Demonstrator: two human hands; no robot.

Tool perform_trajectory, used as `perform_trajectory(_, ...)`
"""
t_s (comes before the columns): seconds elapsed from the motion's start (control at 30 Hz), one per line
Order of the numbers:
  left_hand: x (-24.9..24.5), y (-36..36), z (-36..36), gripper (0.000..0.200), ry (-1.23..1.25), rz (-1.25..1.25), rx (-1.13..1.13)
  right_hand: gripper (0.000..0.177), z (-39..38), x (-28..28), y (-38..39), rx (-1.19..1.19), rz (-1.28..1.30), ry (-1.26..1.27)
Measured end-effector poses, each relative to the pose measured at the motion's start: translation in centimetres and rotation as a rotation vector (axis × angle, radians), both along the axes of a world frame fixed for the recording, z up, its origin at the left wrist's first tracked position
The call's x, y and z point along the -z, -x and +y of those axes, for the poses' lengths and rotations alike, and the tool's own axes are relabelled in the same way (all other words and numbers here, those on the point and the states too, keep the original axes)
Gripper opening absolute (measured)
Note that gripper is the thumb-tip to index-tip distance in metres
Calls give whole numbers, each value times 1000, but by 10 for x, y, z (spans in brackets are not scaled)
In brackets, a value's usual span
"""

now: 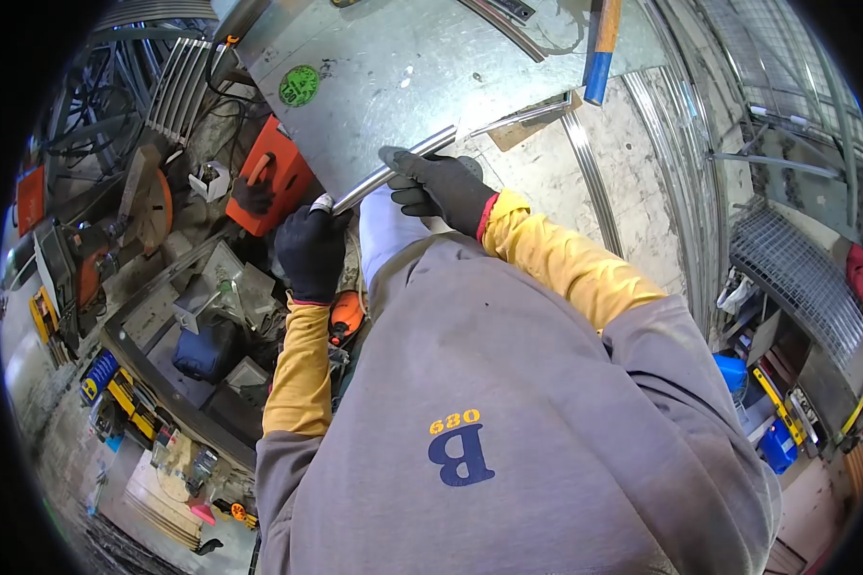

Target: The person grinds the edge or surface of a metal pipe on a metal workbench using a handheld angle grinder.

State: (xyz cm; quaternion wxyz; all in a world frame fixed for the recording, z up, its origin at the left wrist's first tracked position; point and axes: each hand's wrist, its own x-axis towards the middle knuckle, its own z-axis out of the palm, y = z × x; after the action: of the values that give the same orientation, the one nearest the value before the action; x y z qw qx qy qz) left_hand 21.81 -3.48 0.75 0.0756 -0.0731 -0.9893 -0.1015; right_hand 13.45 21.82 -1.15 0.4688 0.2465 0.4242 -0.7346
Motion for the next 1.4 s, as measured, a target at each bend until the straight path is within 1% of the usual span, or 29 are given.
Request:
perform_trajectory(0.1, 1, -1, 0, 35, 21, 19, -3, 56, 1, -8, 1, -1, 1, -44)
perform_trajectory(0.17, 1, -1, 0, 35, 32, 21, -4, 81, 4, -9, 1, -91, 75, -49)
perform_trajectory(0.2, 2, -1, 0, 34, 23, 28, -1, 81, 4, -10, 1, -92, 74, -48)
perform_trajectory(0.27, 4, -2, -2, 34, 15, 34, 3, 80, 4, -12, 1, -82, 79, -49)
perform_trajectory(0.37, 2, -1, -2, 34, 29, 13, -3, 77, 0, 9, -2, -62, 65, -1)
perform_trajectory(0.47, -1, 0, -1, 35, 1, 9, -3, 75, 3, -10, 1, -71, 65, -51)
perform_trajectory(0.67, 0, 1, 2, 34, -25, 42, -14, 71, 1, -3, 0, -67, 53, -47)
perform_trajectory(0.87, 0, 1, 2, 35, -5, 44, -17, 73, 0, 7, -3, -36, 44, -3)
perform_trajectory(1.0, -1, 2, 0, 35, -28, 7, -11, 74, 0, -3, -1, -30, 44, -17)
perform_trajectory(1.07, -1, 2, 0, 35, -42, 1, -10, 50, -1, -12, 0, 39, -17, -29)
perform_trajectory(1.17, 0, 2, -1, 34, -44, 12, -9, 50, -2, -24, 2, 51, -29, -84)
perform_trajectory(1.27, 2, 1, -2, 35, -49, 19, -10, 48, 0, -35, 5, 45, -34, -86)
perform_trajectory(1.4, -1, 1, -2, 34, -37, -19, -14, 47, -1, -19, 2, 71, -35, -5)
